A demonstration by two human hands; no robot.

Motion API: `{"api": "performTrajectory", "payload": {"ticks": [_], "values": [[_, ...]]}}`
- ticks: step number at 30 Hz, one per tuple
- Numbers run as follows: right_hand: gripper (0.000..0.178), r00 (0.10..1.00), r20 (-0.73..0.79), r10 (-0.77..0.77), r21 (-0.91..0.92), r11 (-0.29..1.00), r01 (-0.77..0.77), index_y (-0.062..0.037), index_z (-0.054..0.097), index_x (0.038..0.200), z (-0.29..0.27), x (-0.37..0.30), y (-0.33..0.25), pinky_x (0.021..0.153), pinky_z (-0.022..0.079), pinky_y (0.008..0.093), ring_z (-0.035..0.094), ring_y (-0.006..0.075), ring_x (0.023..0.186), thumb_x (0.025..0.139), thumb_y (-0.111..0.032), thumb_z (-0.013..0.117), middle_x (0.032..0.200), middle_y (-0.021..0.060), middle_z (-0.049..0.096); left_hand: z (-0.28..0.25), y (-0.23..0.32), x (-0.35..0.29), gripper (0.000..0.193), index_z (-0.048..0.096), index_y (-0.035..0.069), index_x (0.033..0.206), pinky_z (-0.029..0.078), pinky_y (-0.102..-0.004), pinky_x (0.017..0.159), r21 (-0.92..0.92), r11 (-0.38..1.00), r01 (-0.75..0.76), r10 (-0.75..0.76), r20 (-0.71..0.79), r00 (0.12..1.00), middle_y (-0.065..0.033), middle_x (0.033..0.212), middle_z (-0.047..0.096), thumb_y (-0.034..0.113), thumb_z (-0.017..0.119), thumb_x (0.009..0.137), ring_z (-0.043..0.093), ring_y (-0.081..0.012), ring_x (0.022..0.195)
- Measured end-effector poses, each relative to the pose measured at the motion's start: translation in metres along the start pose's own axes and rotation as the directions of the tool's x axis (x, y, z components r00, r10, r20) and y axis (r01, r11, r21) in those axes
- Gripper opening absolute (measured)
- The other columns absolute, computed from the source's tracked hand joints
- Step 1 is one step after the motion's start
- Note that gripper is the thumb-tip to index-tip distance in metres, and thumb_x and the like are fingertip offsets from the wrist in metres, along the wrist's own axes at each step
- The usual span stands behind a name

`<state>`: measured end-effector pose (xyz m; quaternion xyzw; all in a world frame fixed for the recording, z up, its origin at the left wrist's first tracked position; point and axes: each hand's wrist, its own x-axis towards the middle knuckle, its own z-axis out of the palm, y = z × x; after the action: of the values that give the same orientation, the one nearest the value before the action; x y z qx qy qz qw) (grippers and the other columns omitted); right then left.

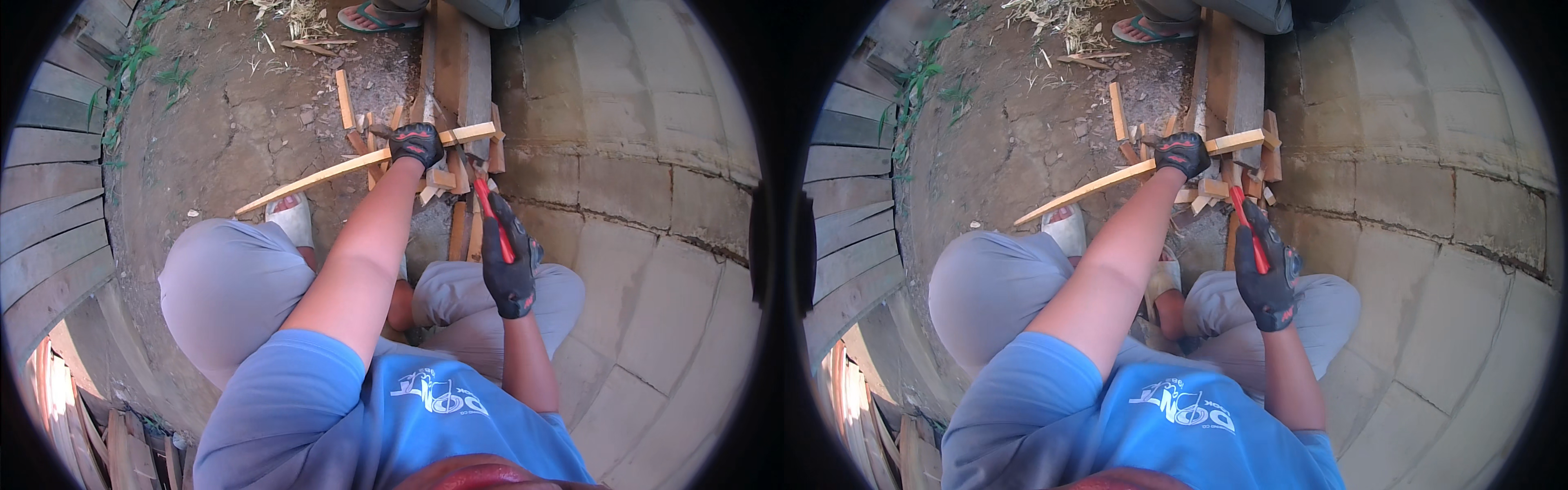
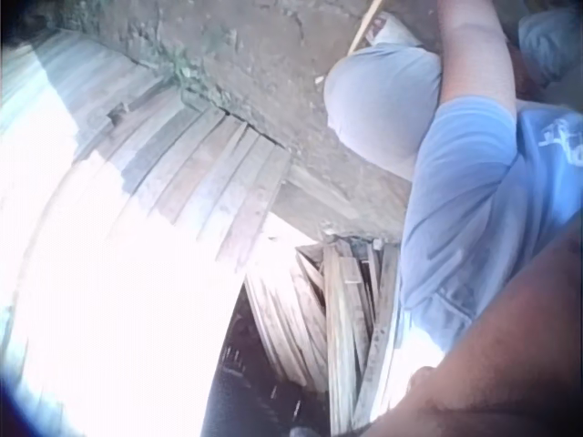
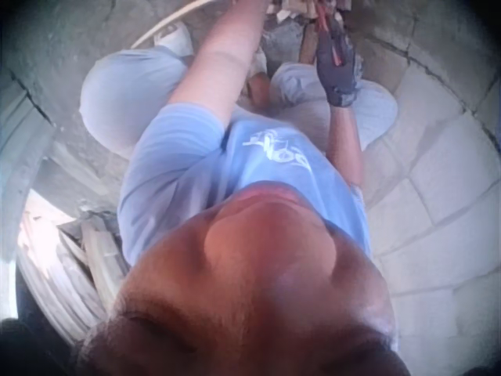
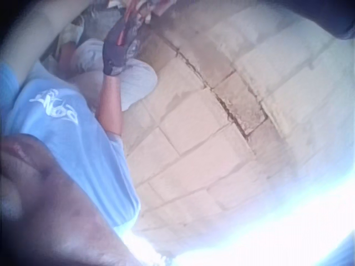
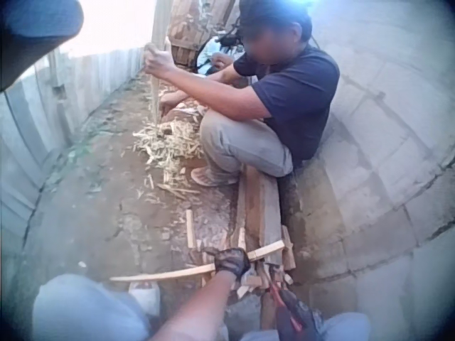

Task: The person sits on the ground and uses a hand saw to cut a thin wooden stick. They hold the stick with one hand and saw with the other, producing small wood shavings. Another person is visible in the background working with similar materials.

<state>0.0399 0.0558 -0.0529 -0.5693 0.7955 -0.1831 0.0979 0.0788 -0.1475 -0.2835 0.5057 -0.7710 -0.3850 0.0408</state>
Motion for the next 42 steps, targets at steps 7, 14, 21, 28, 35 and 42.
{"api": "performTrajectory", "payload": {"ticks": [7, 14, 21, 28, 35, 42], "values": [[0.034, 0.998, -0.038, -0.056, 0.088, 0.994, 0.059, -0.0128, 0.072, 0.137, 0.065, 0.079, 0.026, 0.088, 0.059, 0.0451, 0.077, 0.0372, 0.102, 0.105, -0.023, 0.063, 0.115, 0.0199, 0.078, 0.0, -0.003, -0.001, 0.034, 0.083, 0.013, 0.111, 0.061, -0.0459, 0.091, -0.038, 0.999, 0.031, -0.031, 0.004, 1.0, -0.0164, 0.116, 0.08, 0.037, 0.07, 0.091, 0.078, -0.034, 0.108], [0.037, 0.996, -0.081, -0.04, 0.162, 0.985, 0.053, -0.0121, 0.071, 0.14, 0.089, 0.09, 0.04, 0.091, 0.058, 0.0441, 0.076, 0.0359, 0.109, 0.106, -0.025, 0.062, 0.119, 0.0197, 0.077, -0.006, -0.001, 0.001, 0.039, 0.083, 0.011, 0.112, 0.06, -0.046, 0.095, -0.049, 0.999, 0.019, -0.017, 0.053, 0.998, -0.0173, 0.118, 0.079, 0.04, 0.07, 0.09, 0.077, -0.0338, 0.111], [0.035, 1.0, -0.003, 0.023, 0.022, 0.999, -0.023, -0.009, 0.071, 0.139, -0.003, -0.03, 0.024, 0.098, 0.057, 0.0464, 0.074, 0.0385, 0.116, 0.106, -0.019, 0.064, 0.126, 0.0213, 0.076, -0.004, -0.01, 0.009, 0.044, 0.082, 0.011, 0.114, 0.06, -0.0469, 0.095, 0.008, 1.0, 0.018, -0.019, 0.049, 0.999, -0.0178, 0.121, 0.079, 0.045, 0.073, 0.088, 0.077, -0.0352, 0.112], [0.038, 0.99, 0.035, 0.134, -0.076, 0.988, -0.132, -0.005, 0.069, 0.142, -0.067, -0.113, 0.008, 0.069, 0.056, 0.0329, 0.07, 0.0158, 0.071, 0.107, -0.017, 0.063, 0.095, 0.0113, 0.077, 0.0, -0.003, 0.009, 0.041, 0.083, 0.01, 0.113, 0.061, -0.0485, 0.095, 0.007, 1.0, -0.002, 0.001, 0.057, 0.998, -0.0181, 0.118, 0.079, 0.039, 0.072, 0.086, 0.077, -0.0358, 0.109], [0.038, 1.0, 0.002, 0.013, 0.027, 1.0, -0.013, -0.0114, 0.07, 0.141, 0.027, 0.009, 0.027, 0.098, 0.058, 0.0449, 0.075, 0.0375, 0.116, 0.106, -0.021, 0.064, 0.128, 0.0209, 0.076, -0.006, -0.005, 0.002, 0.039, 0.083, 0.012, 0.113, 0.062, -0.0486, 0.092, -0.014, 1.0, 0.016, -0.015, 0.04, 0.999, -0.017, 0.117, 0.08, 0.036, 0.07, 0.086, 0.077, -0.0351, 0.109], [0.037, 0.999, 0.007, 0.05, 0.159, 0.986, -0.051, -0.0081, 0.07, 0.141, 0.067, 0.06, 0.045, 0.096, 0.057, 0.0416, 0.076, 0.0338, 0.115, 0.108, -0.02, 0.061, 0.126, 0.0215, 0.076, -0.009, -0.008, 0.011, 0.056, 0.079, 0.014, 0.126, 0.058, -0.0469, 0.105, -0.018, 1.0, 0.009, -0.005, 0.2, 0.98, -0.014, 0.134, 0.075, 0.048, 0.079, 0.082, 0.072, -0.0323, 0.124]]}}
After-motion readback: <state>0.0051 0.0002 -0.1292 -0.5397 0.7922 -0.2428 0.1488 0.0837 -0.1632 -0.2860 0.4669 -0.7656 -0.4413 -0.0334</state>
